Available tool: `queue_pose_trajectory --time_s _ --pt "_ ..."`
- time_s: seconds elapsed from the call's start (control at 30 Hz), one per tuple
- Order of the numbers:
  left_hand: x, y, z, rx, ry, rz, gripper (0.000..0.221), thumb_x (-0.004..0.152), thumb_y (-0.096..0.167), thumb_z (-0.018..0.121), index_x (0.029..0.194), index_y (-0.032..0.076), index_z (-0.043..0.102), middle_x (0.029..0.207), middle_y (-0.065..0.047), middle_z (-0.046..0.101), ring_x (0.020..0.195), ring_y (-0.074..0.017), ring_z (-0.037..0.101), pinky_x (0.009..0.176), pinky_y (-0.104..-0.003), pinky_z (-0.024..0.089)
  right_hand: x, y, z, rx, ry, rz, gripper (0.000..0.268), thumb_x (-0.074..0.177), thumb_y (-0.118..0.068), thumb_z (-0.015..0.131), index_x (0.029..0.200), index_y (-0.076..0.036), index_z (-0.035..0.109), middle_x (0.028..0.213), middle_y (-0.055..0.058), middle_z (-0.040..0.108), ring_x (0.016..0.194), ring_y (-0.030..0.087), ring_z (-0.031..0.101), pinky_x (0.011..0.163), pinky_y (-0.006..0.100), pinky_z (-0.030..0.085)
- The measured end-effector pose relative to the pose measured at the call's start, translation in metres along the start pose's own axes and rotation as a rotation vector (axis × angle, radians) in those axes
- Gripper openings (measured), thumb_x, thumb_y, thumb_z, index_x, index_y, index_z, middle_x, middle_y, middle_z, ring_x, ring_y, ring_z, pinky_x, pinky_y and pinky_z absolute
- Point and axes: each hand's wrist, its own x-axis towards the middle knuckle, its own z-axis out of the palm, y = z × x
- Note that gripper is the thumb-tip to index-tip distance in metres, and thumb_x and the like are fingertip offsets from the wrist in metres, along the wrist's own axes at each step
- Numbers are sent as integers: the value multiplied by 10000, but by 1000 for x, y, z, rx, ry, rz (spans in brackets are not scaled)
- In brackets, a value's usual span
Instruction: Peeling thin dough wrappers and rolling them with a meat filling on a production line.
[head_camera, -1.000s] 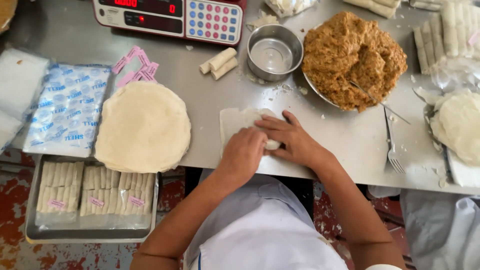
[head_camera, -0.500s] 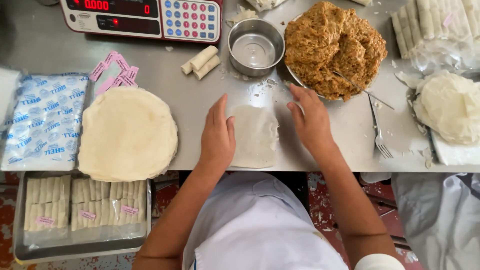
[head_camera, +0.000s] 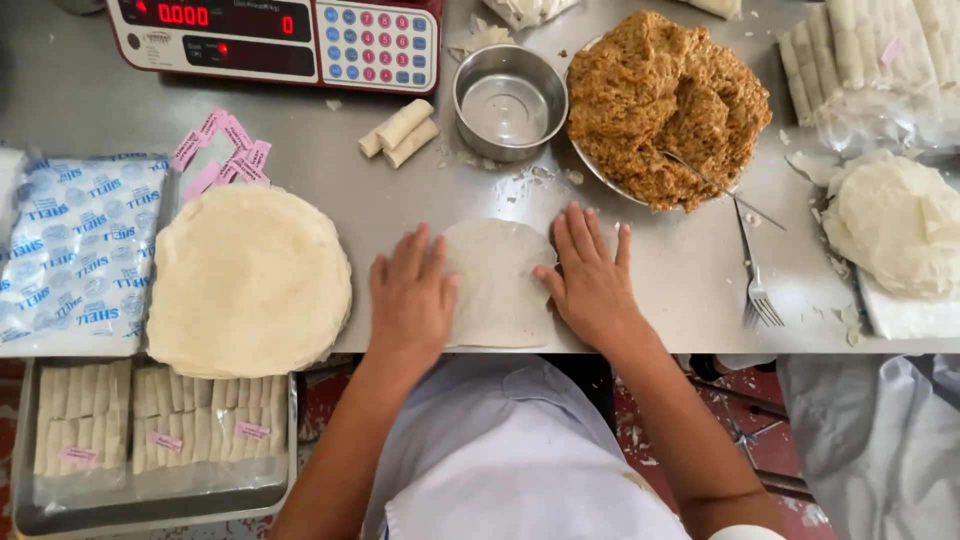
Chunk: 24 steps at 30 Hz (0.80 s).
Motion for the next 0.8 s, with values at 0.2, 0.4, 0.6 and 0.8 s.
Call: queue_pose_trajectory --time_s 0.2,0.4,0.6,0.8 --pt "15 -19 -66 -463 -204 117 511 878 -12 535 1328 195 661 1341 -6 589 1278 -244 580 1023 -402 493 -27 -60 56 388 481 -560 438 946 -485 681 1242 -164 710 1122 63 622 984 266 605 840 407 472" --pt "24 -26 -75 -448 -569 174 548 844 101 707 1383 132 610 1600 -125 401 1511 -371 323 1162 -573 276 -8 -55 37 698 355 -455 94 933 -309 748 962 -221 733 962 -81 663 874 150 648 792 291 504" --pt "76 19 -82 -1074 -404 -64 136 960 270 732 1037 161 755 840 7 714 834 -110 648 848 -346 560 22 64 78 1911 24 -85 301 1078 -292 384 1188 -68 552 968 56 689 894 164 667 865 292 516" --pt "123 36 -67 -800 -200 130 137 973 351 700 1047 239 730 872 -11 763 882 -267 752 789 -364 581 19 25 -20 1173 430 -49 366 863 -186 873 1155 -97 672 857 -27 698 764 50 605 742 198 474"
